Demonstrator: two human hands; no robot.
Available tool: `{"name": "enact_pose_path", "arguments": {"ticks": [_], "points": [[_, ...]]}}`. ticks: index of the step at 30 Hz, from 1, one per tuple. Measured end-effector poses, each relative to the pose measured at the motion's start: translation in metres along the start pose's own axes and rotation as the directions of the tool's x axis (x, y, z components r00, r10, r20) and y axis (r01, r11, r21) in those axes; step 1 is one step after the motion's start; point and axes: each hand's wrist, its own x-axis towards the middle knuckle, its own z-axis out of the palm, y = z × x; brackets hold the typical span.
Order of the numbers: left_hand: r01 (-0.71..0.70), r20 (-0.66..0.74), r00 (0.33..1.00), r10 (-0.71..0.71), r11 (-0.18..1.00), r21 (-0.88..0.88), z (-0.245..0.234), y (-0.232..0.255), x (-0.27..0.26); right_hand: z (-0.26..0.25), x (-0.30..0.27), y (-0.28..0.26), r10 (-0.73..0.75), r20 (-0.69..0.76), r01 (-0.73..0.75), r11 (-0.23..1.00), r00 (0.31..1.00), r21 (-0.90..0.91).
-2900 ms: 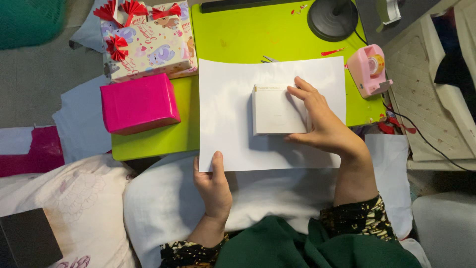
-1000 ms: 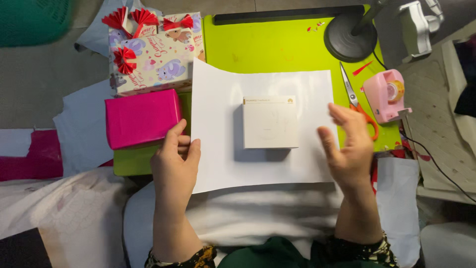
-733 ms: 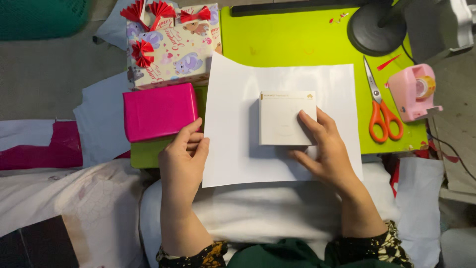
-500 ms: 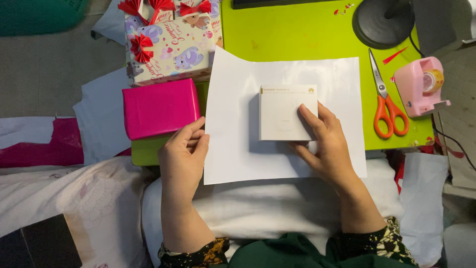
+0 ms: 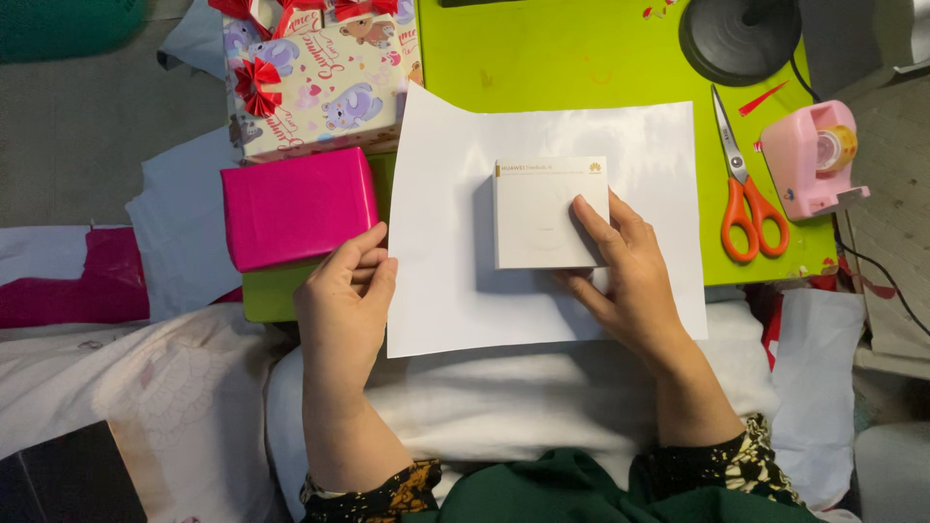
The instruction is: The person places a small white box on a sheet of patterned wrapping paper, folds the paper around the box, and secures it with tape. They then fold and crease the ends to close the package.
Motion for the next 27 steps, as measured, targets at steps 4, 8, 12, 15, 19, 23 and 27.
{"name": "enact_pose_path", "arguments": {"ticks": [4, 8, 12, 15, 19, 23, 27], "points": [[-0.059, -0.07, 0.995, 0.07, 0.987, 0.148, -0.002, 0.01, -0.006, -0.004, -0.001, 0.008, -0.068, -0.026, 0.07, 0.994, 0.997, 0.083], [-0.297, -0.195, 0.893, 0.404, 0.859, 0.417, 0.005, 0.021, -0.026, -0.009, -0.007, 0.019, 0.316, -0.065, -0.15, 0.61, 0.946, 0.778], [-0.249, 0.053, 0.965, 0.257, 0.961, -0.122, 0.046, 0.019, -0.026, -0.001, -0.006, 0.024, 0.474, -0.081, -0.227, 0.556, 0.877, 0.8], [-0.15, 0.182, 0.963, 0.201, 0.954, -0.26, 0.067, 0.013, -0.023, -0.003, -0.009, 0.025, 0.398, -0.095, -0.255, 0.735, 0.913, 0.628], [-0.109, 0.217, 0.962, 0.168, 0.959, -0.262, 0.076, 0.01, -0.029, -0.002, -0.01, 0.026, 0.343, -0.093, -0.242, 0.806, 0.935, 0.54], [-0.096, 0.217, 0.965, 0.149, 0.967, -0.238, 0.075, 0.011, -0.029, -0.001, -0.011, 0.024, 0.373, -0.093, -0.278, 0.814, 0.923, 0.51], [-0.05, 0.238, 0.965, 0.111, 0.967, -0.249, 0.074, 0.014, -0.03, -0.001, -0.012, 0.024, 0.368, -0.085, -0.278, 0.816, 0.926, 0.507]]}}
